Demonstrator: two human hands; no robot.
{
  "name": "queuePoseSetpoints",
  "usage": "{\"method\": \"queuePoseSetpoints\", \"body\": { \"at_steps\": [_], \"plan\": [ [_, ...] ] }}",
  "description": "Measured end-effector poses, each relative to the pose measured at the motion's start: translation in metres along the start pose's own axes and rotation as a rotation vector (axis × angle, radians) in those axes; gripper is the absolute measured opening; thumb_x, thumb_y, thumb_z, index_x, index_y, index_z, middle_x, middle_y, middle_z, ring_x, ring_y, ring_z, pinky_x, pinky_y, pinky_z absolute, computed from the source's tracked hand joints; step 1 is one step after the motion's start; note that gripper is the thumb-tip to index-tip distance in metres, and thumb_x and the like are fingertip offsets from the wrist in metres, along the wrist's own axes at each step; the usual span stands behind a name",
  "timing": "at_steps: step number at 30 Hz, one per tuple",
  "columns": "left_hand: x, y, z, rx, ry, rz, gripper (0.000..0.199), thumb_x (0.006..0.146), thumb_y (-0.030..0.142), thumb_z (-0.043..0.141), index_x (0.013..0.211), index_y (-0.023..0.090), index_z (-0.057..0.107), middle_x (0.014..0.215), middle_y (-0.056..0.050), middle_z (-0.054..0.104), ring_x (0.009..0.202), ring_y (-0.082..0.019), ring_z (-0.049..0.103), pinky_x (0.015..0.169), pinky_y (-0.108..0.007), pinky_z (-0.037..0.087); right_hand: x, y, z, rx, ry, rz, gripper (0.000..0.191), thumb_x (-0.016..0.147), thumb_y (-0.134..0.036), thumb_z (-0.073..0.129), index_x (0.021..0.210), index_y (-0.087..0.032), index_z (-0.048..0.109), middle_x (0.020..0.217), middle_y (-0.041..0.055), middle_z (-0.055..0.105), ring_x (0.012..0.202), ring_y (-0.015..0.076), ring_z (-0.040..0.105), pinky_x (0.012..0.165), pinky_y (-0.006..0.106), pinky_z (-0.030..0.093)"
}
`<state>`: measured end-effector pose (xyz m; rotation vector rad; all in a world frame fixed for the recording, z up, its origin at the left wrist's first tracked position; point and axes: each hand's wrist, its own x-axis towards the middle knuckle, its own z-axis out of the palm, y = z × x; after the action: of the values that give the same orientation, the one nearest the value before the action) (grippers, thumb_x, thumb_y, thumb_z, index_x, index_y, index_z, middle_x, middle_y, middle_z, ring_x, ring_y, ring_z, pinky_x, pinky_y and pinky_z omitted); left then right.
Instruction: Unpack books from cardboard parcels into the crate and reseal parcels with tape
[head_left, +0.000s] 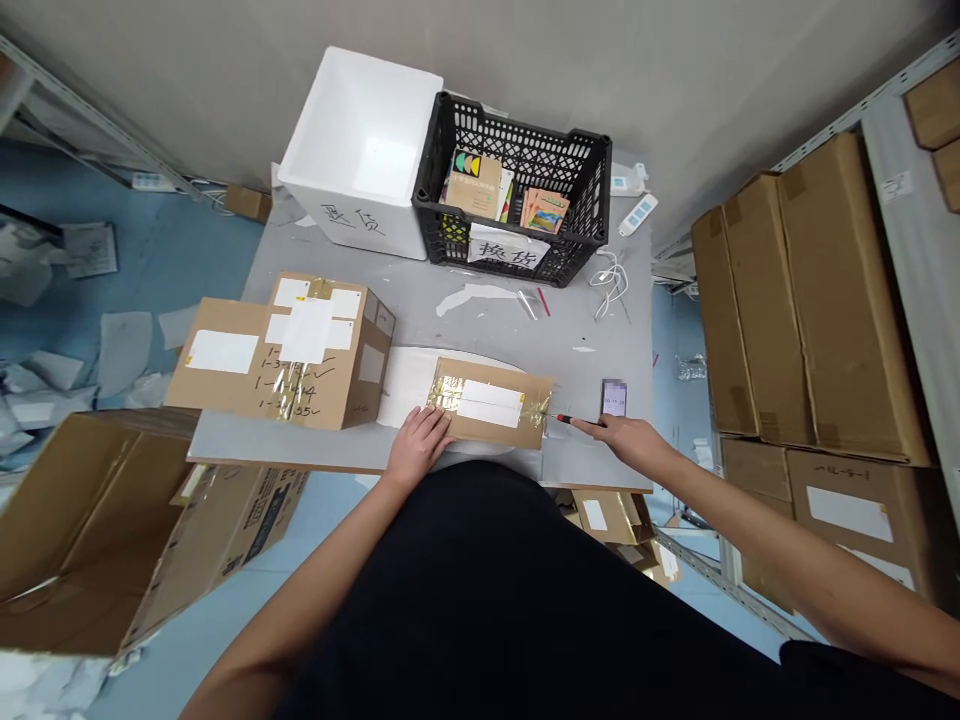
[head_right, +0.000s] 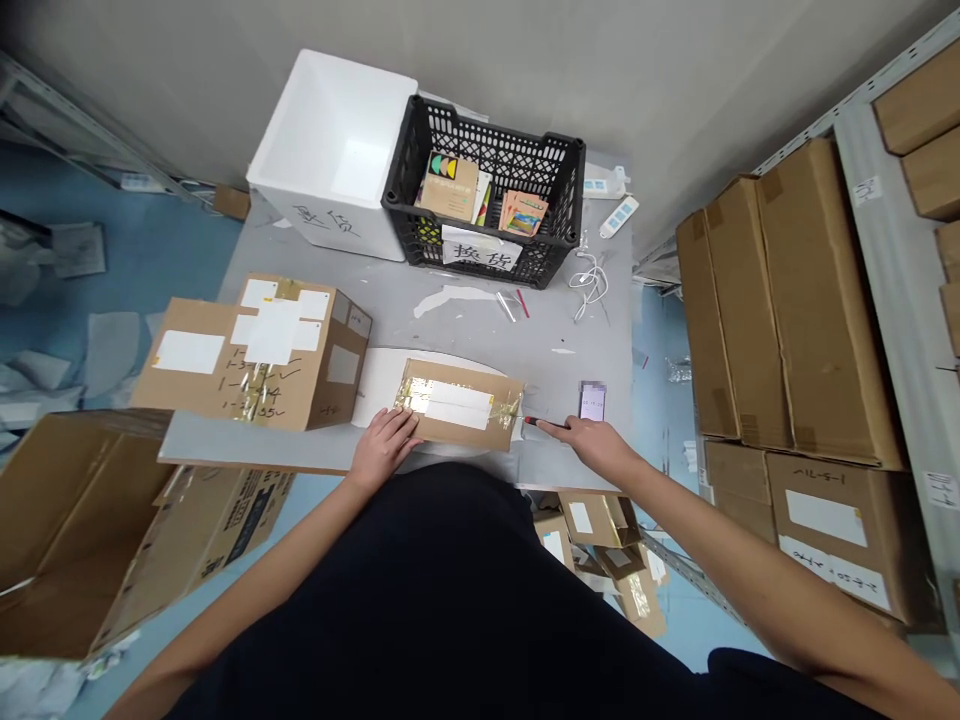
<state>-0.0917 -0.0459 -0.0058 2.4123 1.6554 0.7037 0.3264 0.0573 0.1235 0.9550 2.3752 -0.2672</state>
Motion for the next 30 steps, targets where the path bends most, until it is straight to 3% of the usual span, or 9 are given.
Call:
{"method": "queuePoseSetpoints", "body": {
  "at_steps": [6, 10, 13, 16, 19, 22, 26, 30],
  "plan": [
    [-0.001, 0.000, 0.000, 0.004, -0.047, -0.019, 0.038, 0.092, 0.035, 0.057, 0.127, 0.020, 0.060, 0.125, -0.013, 0.065, 0.123, -0.029, 0.056, 0.109, -0.052, 0.040, -0.010, 0.001, 0.014, -0.001, 0.073, 0.009, 0.089, 0.078, 0.006, 0.040, 0.152, -0.044, 0.026, 0.088, 0.0030, 0.059, 0.066, 0.0147, 0.057, 0.054, 0.023, 0.028],
    [0.001, 0.001, -0.001, 0.014, -0.043, -0.020, 0.037, 0.092, 0.036, 0.057, 0.124, 0.020, 0.061, 0.126, -0.013, 0.065, 0.122, -0.029, 0.056, 0.109, -0.051, 0.040, -0.026, 0.008, 0.035, 0.082, 0.124, 0.054, 0.084, 0.081, 0.003, 0.040, 0.151, -0.042, 0.030, 0.089, 0.0037, 0.062, 0.071, 0.0162, 0.061, 0.055, 0.022, 0.033],
    [0.005, 0.003, -0.004, 0.018, -0.059, -0.028, 0.037, 0.092, 0.038, 0.056, 0.123, 0.019, 0.061, 0.124, -0.013, 0.065, 0.121, -0.030, 0.055, 0.109, -0.051, 0.039, -0.038, 0.005, 0.057, 0.330, 0.223, 0.153, 0.068, 0.089, -0.008, 0.041, 0.151, -0.036, 0.034, 0.095, 0.0047, 0.067, 0.078, 0.0180, 0.064, 0.059, 0.023, 0.042],
    [0.010, 0.005, -0.010, 0.037, -0.093, -0.027, 0.040, 0.092, 0.042, 0.056, 0.124, 0.019, 0.061, 0.122, -0.014, 0.064, 0.119, -0.030, 0.055, 0.110, -0.052, 0.036, -0.038, -0.014, 0.075, 0.691, 0.351, 0.305, 0.056, 0.093, -0.023, 0.045, 0.148, -0.033, 0.040, 0.106, 0.0055, 0.070, 0.080, 0.0183, 0.066, 0.066, 0.026, 0.049],
    [0.019, 0.006, -0.017, 0.063, -0.135, -0.023, 0.046, 0.091, 0.047, 0.056, 0.127, 0.019, 0.059, 0.119, -0.015, 0.064, 0.115, -0.031, 0.056, 0.110, -0.054, 0.034, -0.024, -0.046, 0.089, 1.095, 0.390, 0.449, 0.055, 0.091, -0.030, 0.048, 0.146, -0.031, 0.045, 0.107, 0.0043, 0.071, 0.062, 0.0133, 0.061, 0.059, 0.025, 0.051],
    [0.033, 0.007, -0.023, 0.076, -0.165, -0.028, 0.048, 0.090, 0.048, 0.055, 0.128, 0.019, 0.058, 0.116, -0.016, 0.063, 0.114, -0.032, 0.055, 0.107, -0.052, 0.036, -0.005, -0.077, 0.098, 1.436, 0.419, 0.576, 0.059, 0.088, -0.033, 0.050, 0.147, -0.029, 0.044, 0.092, 0.0011, 0.070, 0.050, 0.0098, 0.053, 0.049, 0.023, 0.049],
    [0.061, 0.007, -0.030, 0.098, -0.222, 0.007, 0.053, 0.091, 0.050, 0.054, 0.133, 0.017, 0.054, 0.128, -0.019, 0.057, 0.124, -0.033, 0.049, 0.106, -0.049, 0.038, 0.012, -0.102, 0.107, 1.708, 0.509, 0.668, 0.064, 0.085, -0.035, 0.052, 0.147, -0.026, 0.042, 0.082, -0.0016, 0.066, 0.048, 0.0090, 0.052, 0.047, 0.023, 0.050],
    [0.095, 0.005, -0.028, 0.160, -0.376, 0.090, 0.065, 0.088, 0.052, 0.056, 0.141, 0.016, 0.046, 0.146, -0.020, 0.045, 0.136, -0.036, 0.038, 0.112, -0.053, 0.030, 0.016, -0.108, 0.106, 1.817, 0.554, 0.668, 0.064, 0.083, -0.036, 0.055, 0.146, -0.026, 0.044, 0.085, -0.0012, 0.065, 0.049, 0.0081, 0.052, 0.046, 0.022, 0.049]
  ]
}}
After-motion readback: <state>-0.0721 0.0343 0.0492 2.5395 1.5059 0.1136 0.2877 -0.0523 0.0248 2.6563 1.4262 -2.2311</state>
